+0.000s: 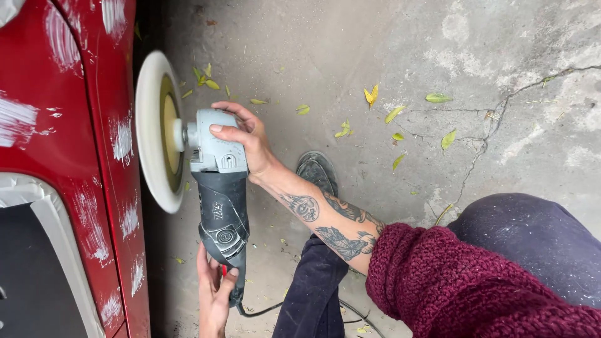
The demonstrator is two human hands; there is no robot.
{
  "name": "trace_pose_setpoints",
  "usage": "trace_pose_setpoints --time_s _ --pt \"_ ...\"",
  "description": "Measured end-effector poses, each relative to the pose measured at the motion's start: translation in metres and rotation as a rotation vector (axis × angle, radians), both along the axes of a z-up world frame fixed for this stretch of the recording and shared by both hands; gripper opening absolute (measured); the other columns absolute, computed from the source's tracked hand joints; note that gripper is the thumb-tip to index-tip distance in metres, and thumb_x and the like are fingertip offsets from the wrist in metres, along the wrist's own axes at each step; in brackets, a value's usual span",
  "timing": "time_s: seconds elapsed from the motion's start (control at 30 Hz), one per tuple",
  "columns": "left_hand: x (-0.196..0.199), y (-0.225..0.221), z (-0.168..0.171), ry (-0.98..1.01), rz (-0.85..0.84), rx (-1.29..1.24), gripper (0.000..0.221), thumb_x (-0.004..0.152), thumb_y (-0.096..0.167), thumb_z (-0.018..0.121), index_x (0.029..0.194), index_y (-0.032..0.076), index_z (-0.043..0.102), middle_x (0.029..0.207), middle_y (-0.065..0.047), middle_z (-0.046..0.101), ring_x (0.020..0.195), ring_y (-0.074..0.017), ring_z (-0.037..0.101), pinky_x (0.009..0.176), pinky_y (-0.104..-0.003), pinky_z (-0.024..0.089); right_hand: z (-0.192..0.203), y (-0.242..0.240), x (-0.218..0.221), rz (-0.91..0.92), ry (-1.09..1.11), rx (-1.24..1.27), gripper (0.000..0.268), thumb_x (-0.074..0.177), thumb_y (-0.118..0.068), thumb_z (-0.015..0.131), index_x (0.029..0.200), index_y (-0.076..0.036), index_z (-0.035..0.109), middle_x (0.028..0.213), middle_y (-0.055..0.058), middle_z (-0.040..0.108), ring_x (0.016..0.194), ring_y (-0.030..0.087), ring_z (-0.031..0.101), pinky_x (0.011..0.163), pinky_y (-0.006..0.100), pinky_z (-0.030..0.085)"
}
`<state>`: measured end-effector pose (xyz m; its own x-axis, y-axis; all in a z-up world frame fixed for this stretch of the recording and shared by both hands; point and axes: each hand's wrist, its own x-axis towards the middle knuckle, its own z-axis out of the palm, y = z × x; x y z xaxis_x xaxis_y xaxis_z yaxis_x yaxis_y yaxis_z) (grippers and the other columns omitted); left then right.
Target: Using an electric polisher to buff and polish the side panel of a red car.
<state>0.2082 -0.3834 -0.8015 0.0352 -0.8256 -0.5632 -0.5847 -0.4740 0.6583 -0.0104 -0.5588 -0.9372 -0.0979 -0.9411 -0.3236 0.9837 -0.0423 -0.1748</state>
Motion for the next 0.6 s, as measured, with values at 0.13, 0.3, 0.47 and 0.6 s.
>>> trace_pose_setpoints --time_s 0.13,0.3,0.47,0.6 --pt "-0.056 -0.027 0.023 -0.39 -0.058 0.068 0.11 0.073 0.004 0.064 0.164 0.013 0.003 0.128 -0.017 0.066 0.097 -0.0311 0.068 0.08 -0.042 0.055 -0.003 -0.007 0.018 0.052 -0.104 -0.022 0.053 0.086 -0.011 0.074 0.135 -0.001 0.057 0.113 0.015 0.066 0.098 0.023 0.068 0.086 0.038 0.059" --pt "-0.074 -0.041 0.009 -0.82 -0.137 -0.102 0.117 0.073 0.026 0.083 0.16 0.013 0.007 0.113 -0.03 0.068 0.101 -0.0464 0.07 0.088 -0.05 0.053 -0.009 -0.022 0.026 0.06 -0.185 -0.139 0.054 0.088 -0.013 0.07 0.138 -0.002 0.052 0.125 0.021 0.067 0.109 0.028 0.069 0.098 0.042 0.058" --pt "-0.079 -0.057 0.0 -0.849 -0.225 -0.221 0.109 0.078 0.023 0.079 0.161 0.011 0.01 0.109 -0.032 0.069 0.097 -0.0494 0.07 0.086 -0.052 0.054 -0.017 -0.042 0.014 0.05 -0.165 -0.151 0.057 0.09 -0.018 0.07 0.141 -0.002 0.052 0.13 0.021 0.065 0.115 0.029 0.067 0.1 0.042 0.056" --pt "-0.103 -0.085 -0.005 -0.771 -0.25 -0.249 0.106 0.081 0.023 0.076 0.162 0.009 0.009 0.108 -0.03 0.07 0.094 -0.0474 0.071 0.085 -0.05 0.055 -0.026 -0.069 -0.015 0.02 -0.121 -0.194 0.057 0.092 -0.022 0.07 0.143 -0.004 0.051 0.126 0.018 0.064 0.111 0.029 0.067 0.096 0.042 0.058"
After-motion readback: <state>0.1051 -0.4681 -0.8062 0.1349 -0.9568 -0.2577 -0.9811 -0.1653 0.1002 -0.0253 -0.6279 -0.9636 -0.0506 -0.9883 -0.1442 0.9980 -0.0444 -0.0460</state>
